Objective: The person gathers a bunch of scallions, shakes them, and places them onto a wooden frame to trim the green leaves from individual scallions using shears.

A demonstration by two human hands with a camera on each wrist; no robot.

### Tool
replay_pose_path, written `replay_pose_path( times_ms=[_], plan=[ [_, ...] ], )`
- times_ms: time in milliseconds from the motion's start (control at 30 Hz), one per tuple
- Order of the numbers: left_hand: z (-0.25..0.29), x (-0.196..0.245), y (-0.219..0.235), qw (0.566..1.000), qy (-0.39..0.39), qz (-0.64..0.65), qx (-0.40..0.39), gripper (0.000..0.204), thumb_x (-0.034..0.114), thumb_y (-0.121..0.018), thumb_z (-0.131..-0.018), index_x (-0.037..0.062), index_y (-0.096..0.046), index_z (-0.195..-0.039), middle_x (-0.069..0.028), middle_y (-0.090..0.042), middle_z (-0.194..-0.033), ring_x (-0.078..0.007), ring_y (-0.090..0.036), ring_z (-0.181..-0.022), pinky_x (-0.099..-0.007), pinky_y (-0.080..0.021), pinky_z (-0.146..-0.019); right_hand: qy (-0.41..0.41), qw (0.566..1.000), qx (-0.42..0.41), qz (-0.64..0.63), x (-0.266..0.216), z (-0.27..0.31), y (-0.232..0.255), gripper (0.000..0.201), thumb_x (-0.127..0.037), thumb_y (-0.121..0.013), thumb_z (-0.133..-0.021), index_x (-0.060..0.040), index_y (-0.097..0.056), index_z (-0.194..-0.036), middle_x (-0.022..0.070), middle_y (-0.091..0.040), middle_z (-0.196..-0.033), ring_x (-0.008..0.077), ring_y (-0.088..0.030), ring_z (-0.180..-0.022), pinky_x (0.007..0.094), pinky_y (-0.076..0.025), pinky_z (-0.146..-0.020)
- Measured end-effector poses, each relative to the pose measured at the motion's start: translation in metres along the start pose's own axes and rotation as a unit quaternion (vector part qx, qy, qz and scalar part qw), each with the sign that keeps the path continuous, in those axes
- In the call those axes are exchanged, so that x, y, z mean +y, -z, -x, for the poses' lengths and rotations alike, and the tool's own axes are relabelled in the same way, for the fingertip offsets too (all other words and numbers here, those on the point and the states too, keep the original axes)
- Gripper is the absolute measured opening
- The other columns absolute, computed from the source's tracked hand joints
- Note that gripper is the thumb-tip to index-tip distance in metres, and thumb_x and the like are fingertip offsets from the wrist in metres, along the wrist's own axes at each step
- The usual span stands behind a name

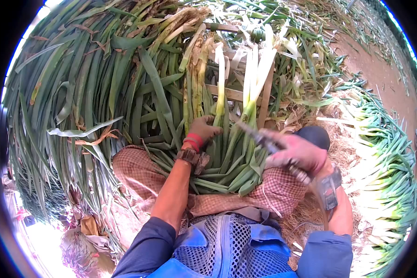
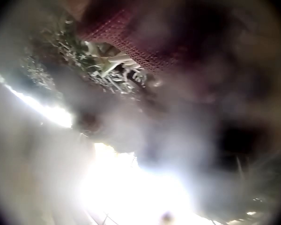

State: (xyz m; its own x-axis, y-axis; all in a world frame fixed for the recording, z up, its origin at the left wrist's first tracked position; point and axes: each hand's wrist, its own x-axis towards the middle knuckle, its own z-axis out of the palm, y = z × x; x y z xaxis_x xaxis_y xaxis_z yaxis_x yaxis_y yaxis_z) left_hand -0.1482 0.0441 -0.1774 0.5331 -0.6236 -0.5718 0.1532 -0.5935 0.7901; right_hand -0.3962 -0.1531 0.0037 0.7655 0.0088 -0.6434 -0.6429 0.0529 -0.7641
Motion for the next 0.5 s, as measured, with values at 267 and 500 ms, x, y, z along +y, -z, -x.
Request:
replay_pose_path(
  times_ms=[267,500],
  plan=[
    [0.01,0.019,-0.012,0.997,0.018,-0.052,-0.06,0.054,0.026,-0.086,-0.075,-0.0045,-0.076,-0.119,-0.0088,-0.079,-0.098,-0.0139,-0.072,-0.078,-0.0307,-0.059,-0.072,0.035,0.991,0.108,0.074,-0.017,0.002,-0.003,0.095,-0.031,-0.083,-0.086,0.0044,-0.04,-0.162,0.0133,-0.063,-0.141,0.0177,-0.062,-0.112,0.0308,-0.049,-0.103],
    [0.063,0.047,-0.033,0.984,-0.03,-0.127,-0.123,0.05,0.033,-0.078,-0.08,0.003,-0.077,-0.121,-0.0113,-0.078,-0.089,-0.0207,-0.074,-0.075,-0.0363,-0.059,-0.076,0.226,0.931,0.116,0.263,-0.018,-0.072,-0.031,0.097,-0.044,-0.08,-0.085,-0.002,-0.04,-0.163,0.026,-0.067,-0.14,0.0309,-0.071,-0.118,0.0384,-0.052,-0.102]
  ],
)
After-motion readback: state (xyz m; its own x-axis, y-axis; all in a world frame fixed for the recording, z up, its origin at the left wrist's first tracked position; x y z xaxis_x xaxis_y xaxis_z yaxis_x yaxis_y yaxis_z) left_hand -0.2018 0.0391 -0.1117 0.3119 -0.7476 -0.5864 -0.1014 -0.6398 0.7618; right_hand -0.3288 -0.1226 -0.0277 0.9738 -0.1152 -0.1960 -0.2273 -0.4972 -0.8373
